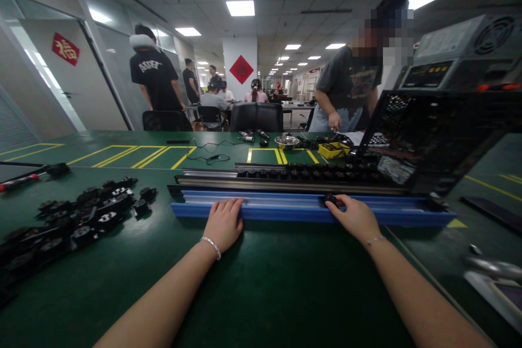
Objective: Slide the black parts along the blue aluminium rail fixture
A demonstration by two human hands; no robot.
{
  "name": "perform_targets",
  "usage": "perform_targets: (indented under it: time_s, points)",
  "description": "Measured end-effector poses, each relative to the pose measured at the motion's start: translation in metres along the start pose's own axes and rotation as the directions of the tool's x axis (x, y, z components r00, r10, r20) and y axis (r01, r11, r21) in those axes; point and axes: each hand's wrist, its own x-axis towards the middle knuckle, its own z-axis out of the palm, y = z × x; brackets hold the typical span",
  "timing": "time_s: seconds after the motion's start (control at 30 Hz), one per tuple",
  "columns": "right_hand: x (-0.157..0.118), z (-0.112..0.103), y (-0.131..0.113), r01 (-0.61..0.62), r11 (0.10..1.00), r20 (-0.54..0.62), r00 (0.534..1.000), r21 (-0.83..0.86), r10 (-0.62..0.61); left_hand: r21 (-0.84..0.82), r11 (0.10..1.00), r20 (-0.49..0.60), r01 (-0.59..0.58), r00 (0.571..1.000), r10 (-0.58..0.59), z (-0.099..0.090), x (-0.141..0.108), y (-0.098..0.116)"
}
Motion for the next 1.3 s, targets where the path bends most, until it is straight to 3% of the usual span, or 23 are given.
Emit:
perform_targets:
  time_s: [1.3]
  points:
    - [0.001, 0.003, -0.022, 0.102, 0.992, 0.091, 0.990, 0.072, -0.109, -0.003, 1.000, -0.004, 0.000, 1.000, 0.000, -0.001, 0.001, 0.000]
